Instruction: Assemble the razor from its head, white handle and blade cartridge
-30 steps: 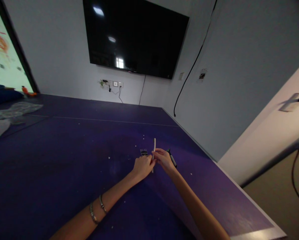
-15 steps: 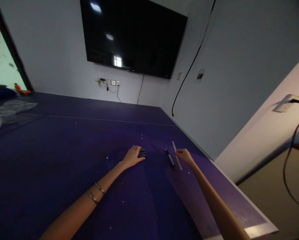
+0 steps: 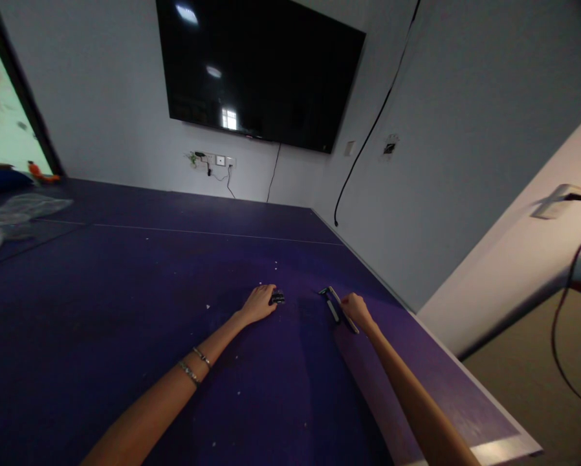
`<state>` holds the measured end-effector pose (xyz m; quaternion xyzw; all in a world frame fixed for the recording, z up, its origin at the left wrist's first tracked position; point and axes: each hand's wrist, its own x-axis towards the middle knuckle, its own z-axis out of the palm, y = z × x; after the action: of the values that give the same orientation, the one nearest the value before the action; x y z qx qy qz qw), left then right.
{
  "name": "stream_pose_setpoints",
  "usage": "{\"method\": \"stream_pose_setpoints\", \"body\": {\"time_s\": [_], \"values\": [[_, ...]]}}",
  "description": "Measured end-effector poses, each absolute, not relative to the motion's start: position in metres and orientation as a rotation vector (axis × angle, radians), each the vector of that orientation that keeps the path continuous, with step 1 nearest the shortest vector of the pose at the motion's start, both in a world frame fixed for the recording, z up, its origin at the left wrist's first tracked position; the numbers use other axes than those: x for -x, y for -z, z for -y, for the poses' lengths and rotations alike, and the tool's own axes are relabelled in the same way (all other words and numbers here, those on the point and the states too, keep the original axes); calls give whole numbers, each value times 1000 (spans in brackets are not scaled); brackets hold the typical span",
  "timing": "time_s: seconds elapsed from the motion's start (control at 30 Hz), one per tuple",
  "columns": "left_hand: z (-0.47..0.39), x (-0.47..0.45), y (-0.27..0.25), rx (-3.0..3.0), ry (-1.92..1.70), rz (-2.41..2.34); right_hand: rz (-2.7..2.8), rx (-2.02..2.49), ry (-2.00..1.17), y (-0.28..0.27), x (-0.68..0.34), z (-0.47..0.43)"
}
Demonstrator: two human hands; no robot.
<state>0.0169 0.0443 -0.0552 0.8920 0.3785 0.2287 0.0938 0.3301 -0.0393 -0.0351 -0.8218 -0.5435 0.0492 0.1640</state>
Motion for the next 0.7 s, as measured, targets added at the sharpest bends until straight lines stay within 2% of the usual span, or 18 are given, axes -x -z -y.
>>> {"method": "stream_pose_setpoints", "body": {"time_s": [0.2, 0.3, 0.47, 0.7], "values": [[-42, -17, 49, -2569, -732, -1099, 1607, 2298, -85, 23, -323, 44], [-34, -21, 42, -2523, -791, -1038, 1761, 2102, -74, 10, -310, 45], [-5, -32, 24, -2485, -826, -876, 2157, 1600, -227, -6, -271, 49], [25, -42, 13, -2499, -838, -714, 2354, 1463, -267, -18, -238, 63]]}}
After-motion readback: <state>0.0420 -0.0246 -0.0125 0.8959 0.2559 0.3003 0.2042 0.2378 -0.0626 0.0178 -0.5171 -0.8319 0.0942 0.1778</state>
